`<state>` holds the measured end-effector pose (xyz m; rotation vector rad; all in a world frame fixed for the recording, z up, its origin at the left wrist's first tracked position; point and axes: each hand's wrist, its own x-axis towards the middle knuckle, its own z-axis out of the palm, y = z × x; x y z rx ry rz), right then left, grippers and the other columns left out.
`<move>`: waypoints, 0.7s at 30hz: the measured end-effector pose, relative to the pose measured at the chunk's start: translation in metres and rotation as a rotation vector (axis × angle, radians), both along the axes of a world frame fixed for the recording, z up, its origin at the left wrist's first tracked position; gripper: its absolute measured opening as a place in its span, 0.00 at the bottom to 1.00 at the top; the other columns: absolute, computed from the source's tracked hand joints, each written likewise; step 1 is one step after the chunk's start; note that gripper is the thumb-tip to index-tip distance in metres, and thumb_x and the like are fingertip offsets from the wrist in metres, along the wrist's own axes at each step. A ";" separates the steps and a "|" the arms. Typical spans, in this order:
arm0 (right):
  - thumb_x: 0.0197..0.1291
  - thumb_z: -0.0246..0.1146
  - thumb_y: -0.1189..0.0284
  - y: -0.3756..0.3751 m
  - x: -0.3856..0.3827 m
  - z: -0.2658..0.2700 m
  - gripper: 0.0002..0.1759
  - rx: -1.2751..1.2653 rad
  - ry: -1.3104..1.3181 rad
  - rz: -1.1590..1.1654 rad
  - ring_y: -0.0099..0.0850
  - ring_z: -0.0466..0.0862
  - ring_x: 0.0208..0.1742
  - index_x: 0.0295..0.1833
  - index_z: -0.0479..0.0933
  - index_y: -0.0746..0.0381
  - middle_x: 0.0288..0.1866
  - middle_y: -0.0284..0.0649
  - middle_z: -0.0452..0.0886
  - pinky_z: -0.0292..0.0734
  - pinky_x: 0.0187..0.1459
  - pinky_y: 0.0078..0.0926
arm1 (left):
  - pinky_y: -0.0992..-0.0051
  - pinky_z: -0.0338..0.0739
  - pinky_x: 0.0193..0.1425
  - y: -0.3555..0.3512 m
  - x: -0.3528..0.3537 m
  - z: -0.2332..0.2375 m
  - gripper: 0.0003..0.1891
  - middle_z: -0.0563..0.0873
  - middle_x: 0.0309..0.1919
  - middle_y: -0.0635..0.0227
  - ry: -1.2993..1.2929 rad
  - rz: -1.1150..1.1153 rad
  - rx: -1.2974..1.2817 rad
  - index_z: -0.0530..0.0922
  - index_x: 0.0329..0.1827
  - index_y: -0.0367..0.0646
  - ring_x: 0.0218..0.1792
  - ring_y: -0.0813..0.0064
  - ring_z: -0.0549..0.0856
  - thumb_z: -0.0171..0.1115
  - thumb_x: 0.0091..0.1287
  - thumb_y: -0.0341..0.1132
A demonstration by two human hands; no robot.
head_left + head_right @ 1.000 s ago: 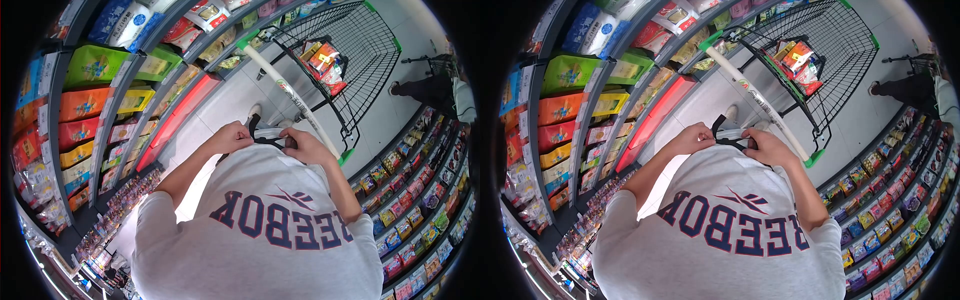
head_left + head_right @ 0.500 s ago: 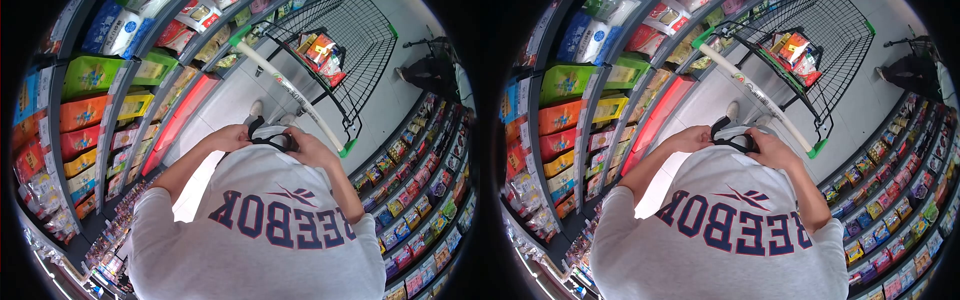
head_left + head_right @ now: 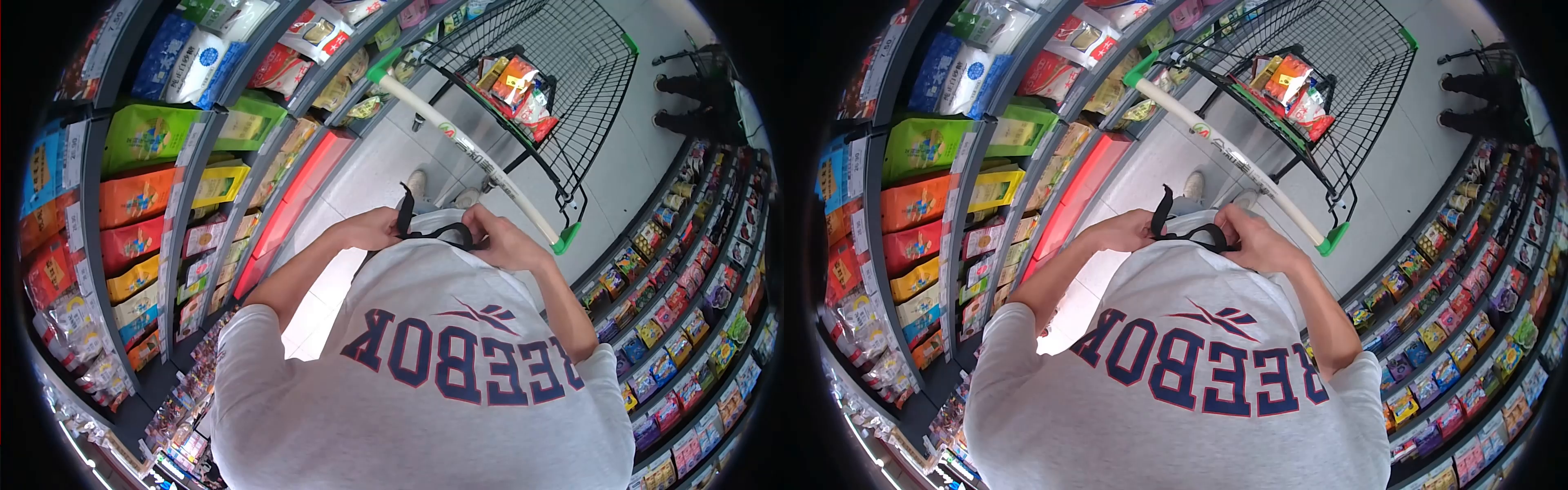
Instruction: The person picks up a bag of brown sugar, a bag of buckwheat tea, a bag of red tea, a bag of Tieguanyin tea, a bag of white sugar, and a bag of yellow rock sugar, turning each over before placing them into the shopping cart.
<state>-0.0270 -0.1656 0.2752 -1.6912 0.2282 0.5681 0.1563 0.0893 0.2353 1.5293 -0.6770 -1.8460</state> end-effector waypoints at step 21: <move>0.56 0.71 0.78 -0.005 -0.035 0.004 0.24 -0.014 0.020 -0.235 0.36 0.86 0.39 0.54 0.68 0.61 0.40 0.44 0.86 0.82 0.45 0.35 | 0.71 0.78 0.43 -0.013 -0.025 0.025 0.05 0.82 0.34 0.67 -0.709 0.361 -0.143 0.84 0.41 0.41 0.36 0.72 0.82 0.70 0.67 0.32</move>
